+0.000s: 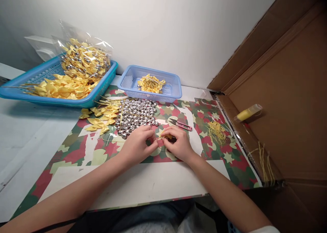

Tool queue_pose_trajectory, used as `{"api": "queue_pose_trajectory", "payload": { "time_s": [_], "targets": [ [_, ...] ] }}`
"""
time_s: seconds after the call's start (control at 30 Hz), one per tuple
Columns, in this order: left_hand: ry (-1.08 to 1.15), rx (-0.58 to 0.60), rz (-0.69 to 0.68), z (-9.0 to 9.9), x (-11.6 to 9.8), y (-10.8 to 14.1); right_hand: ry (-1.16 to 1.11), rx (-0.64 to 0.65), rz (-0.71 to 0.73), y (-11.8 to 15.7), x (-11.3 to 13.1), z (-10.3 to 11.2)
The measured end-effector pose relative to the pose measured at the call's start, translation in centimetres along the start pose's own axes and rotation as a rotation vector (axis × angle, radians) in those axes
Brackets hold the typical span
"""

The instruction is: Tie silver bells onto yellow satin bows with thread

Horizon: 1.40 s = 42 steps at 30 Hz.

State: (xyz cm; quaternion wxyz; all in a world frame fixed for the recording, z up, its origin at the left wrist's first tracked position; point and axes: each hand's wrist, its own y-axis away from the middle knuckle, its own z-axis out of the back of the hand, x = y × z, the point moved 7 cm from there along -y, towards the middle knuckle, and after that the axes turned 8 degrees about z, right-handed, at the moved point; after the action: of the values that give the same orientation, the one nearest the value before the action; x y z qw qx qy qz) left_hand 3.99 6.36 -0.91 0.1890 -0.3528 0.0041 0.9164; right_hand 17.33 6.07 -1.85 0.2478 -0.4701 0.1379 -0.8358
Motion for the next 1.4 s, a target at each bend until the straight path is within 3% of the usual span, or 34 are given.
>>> {"api": "queue_pose_trajectory", "payload": {
  "time_s": [0.33,0.67,0.8,0.93,1.07,1.23,1.4],
  "targets": [
    [0.013,-0.015,-0.019,0.5,-0.1,0.3,-0.015,0.013,0.005,0.1,-0.1,0.1],
    [0.288,0.121,0.183,0.1,0.6,0.6,0.078,0.044,0.054,0.0,0.8,0.0],
    [0.297,0.105,0.205,0.1,1.0,0.5,0.207,0.003,0.036,-0.6,-0.2,2.3],
    [0.311,0.105,0.219,0.2,1.3,0.4,0.554,-0.101,-0.139,-0.5,-3.4,6.1],
    [0.327,0.119,0.233,0.1,1.4,0.4,0.687,-0.028,-0.279,-0.1,-5.7,7.0],
    [0.333,0.119,0.232,0.0,1.4,0.5,0.581,0.02,-0.296,-0.1,-5.6,6.6],
    [0.357,0.125,0.268,0.0,1.4,0.5,0.263,0.072,-0.198,-0.2,-2.8,6.5]
  ]
}}
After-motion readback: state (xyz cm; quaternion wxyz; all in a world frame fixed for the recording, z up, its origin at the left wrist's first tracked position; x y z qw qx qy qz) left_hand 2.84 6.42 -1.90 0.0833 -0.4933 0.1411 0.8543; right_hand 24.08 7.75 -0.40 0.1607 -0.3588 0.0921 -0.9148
